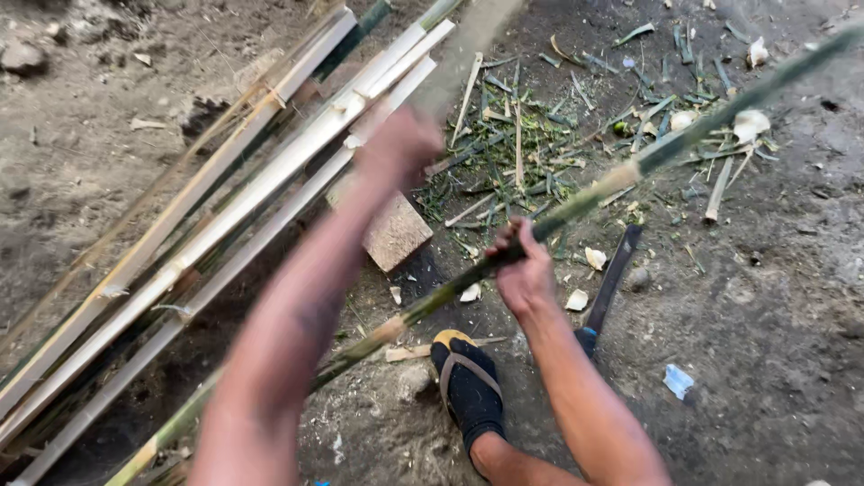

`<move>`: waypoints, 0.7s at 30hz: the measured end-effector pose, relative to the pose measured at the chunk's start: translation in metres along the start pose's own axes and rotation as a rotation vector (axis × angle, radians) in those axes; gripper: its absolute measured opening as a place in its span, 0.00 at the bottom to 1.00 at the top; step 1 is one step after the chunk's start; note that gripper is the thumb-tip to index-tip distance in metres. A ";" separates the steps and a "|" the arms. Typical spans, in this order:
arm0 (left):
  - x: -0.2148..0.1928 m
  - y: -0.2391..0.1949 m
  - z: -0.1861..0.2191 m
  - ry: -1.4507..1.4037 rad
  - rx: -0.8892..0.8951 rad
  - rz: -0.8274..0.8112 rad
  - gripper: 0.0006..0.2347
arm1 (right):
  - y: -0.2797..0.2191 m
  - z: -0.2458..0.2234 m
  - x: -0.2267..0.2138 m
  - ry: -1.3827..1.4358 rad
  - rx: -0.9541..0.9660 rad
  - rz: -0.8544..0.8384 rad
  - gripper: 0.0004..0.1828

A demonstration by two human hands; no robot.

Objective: The person splits long bamboo stalks into thin strips using a machete and a brick as a fulcrum. They repeatedly strike the bamboo to separate it, then peel and stack the resulting strips.

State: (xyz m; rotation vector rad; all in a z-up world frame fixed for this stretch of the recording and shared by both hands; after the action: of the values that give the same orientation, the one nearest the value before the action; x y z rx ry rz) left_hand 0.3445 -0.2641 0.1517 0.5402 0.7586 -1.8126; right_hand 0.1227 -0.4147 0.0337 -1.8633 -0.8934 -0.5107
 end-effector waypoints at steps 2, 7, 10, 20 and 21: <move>0.080 -0.066 0.027 0.459 0.298 -0.217 0.14 | 0.029 0.007 0.018 -0.042 -0.042 -0.066 0.16; 0.084 -0.125 -0.002 0.324 0.513 0.194 0.37 | 0.052 -0.010 0.005 0.025 0.022 -0.062 0.22; 0.030 -0.142 -0.091 0.203 0.037 -0.237 0.45 | 0.067 -0.071 0.010 0.186 -0.093 0.030 0.25; 0.055 -0.147 -0.084 0.165 -0.204 -0.270 0.23 | 0.078 -0.100 0.055 -0.067 -0.250 -0.406 0.40; 0.063 -0.137 -0.072 0.184 -0.191 -0.264 0.23 | 0.070 -0.073 0.056 -0.057 -0.278 -0.420 0.35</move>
State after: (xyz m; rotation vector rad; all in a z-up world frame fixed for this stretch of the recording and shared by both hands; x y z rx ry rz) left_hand 0.1948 -0.2200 0.0924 0.5033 1.1613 -1.9210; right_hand 0.2148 -0.4784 0.0620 -1.9469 -1.3182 -0.8789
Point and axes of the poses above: each hand's wrist, its own y-axis towards the middle knuckle, its own x-axis out of the palm, z = x × y, the point moved 5 cm from there along y, towards the middle knuckle, and after that the axes turned 1 degree about y, right-handed, at the moved point
